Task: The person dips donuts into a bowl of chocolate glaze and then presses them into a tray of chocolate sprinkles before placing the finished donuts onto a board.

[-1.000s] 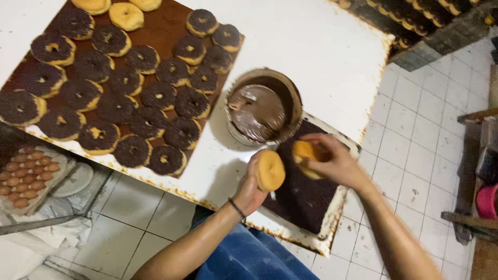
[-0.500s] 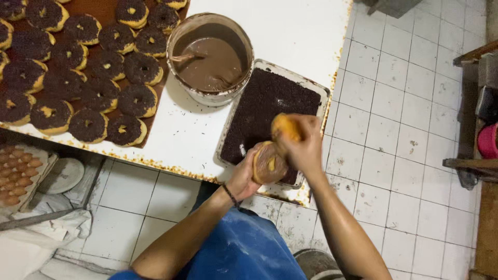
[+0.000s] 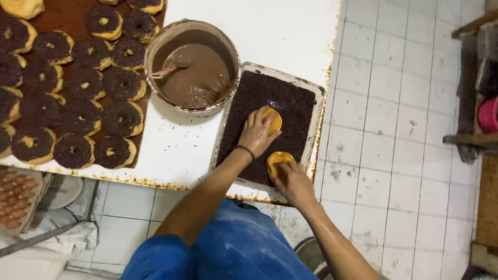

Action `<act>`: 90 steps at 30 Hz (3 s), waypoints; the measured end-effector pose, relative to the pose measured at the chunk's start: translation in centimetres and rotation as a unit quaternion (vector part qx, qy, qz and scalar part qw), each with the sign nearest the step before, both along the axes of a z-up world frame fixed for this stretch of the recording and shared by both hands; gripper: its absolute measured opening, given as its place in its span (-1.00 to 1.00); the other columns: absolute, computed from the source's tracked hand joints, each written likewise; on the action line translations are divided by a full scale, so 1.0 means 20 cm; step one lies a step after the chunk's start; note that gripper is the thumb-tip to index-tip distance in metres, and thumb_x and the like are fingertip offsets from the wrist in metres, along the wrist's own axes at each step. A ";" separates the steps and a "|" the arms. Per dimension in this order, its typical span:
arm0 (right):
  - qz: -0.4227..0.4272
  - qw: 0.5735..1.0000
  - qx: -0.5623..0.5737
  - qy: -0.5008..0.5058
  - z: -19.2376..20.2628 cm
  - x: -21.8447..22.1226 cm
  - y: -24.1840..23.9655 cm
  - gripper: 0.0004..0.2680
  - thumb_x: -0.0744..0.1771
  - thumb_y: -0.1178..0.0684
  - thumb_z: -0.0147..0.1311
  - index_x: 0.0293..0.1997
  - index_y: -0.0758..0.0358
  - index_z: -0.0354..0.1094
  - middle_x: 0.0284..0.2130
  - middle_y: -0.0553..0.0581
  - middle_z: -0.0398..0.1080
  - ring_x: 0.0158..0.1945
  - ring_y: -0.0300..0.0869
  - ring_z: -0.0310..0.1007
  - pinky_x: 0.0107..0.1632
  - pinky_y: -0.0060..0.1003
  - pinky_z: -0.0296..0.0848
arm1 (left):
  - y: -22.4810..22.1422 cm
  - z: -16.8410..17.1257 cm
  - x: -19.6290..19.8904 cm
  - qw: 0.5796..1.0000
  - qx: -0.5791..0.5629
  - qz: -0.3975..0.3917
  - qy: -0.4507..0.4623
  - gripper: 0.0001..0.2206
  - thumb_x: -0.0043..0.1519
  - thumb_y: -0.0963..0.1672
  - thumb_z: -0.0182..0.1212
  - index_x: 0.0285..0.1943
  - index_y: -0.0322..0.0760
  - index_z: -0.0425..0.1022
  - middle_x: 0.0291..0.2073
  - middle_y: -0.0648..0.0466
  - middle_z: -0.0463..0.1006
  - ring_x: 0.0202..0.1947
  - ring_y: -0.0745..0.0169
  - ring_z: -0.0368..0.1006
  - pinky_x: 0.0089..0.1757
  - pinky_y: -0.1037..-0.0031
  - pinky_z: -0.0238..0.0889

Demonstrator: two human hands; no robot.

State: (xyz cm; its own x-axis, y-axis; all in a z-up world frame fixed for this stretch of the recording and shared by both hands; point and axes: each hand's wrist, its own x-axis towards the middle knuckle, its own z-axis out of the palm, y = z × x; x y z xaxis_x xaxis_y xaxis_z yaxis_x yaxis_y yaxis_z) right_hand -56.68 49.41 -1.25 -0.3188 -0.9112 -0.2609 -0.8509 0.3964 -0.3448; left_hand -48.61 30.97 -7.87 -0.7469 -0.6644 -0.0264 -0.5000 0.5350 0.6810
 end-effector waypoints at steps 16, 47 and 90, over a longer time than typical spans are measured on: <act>-0.386 0.876 -0.188 -0.220 -0.35 -0.21 0.01 -0.67 0.44 -0.05 -0.14 0.29 0.34 0.34 -0.03 0.42 0.55 -0.08 0.14 0.53 0.04 -0.11 0.48 | 0.09 -0.21 0.60 0.954 0.106 0.281 0.029 -0.64 0.47 -0.04 -0.11 0.06 -0.50 0.43 -0.21 -0.28 0.54 -0.17 -0.35 0.48 -0.13 0.02 0.37; -0.015 0.999 -0.028 0.037 -0.03 -0.23 -0.38 -0.55 0.23 0.05 0.26 0.28 0.15 0.32 0.03 0.17 0.43 0.02 0.07 0.41 0.06 -0.04 0.45 | 0.10 -0.10 0.42 0.971 -0.189 -0.141 -0.027 -0.72 0.20 -0.09 0.25 -0.04 -0.41 0.59 0.08 -0.12 0.42 0.18 -0.07 0.26 0.15 0.03 0.15; -0.337 0.639 -0.103 -0.684 0.33 1.31 -1.93 -0.76 0.51 0.00 -0.29 0.20 0.41 0.08 -0.04 0.34 0.33 -0.10 -0.15 0.29 0.09 -0.32 0.46 | 0.17 0.11 3.24 0.318 0.532 0.516 0.591 -0.62 0.45 -0.04 -0.28 0.29 -0.32 0.32 0.23 -0.08 0.44 0.23 0.00 0.35 0.26 0.09 0.18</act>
State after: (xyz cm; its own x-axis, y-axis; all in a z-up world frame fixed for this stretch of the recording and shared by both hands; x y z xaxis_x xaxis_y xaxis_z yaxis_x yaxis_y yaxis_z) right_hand -30.53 10.72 5.27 -0.2592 -0.7472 -0.6120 0.6424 0.3398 -0.6869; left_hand 16.12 34.33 -5.76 -0.0512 -0.6567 -0.7524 0.9070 -0.3459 0.2401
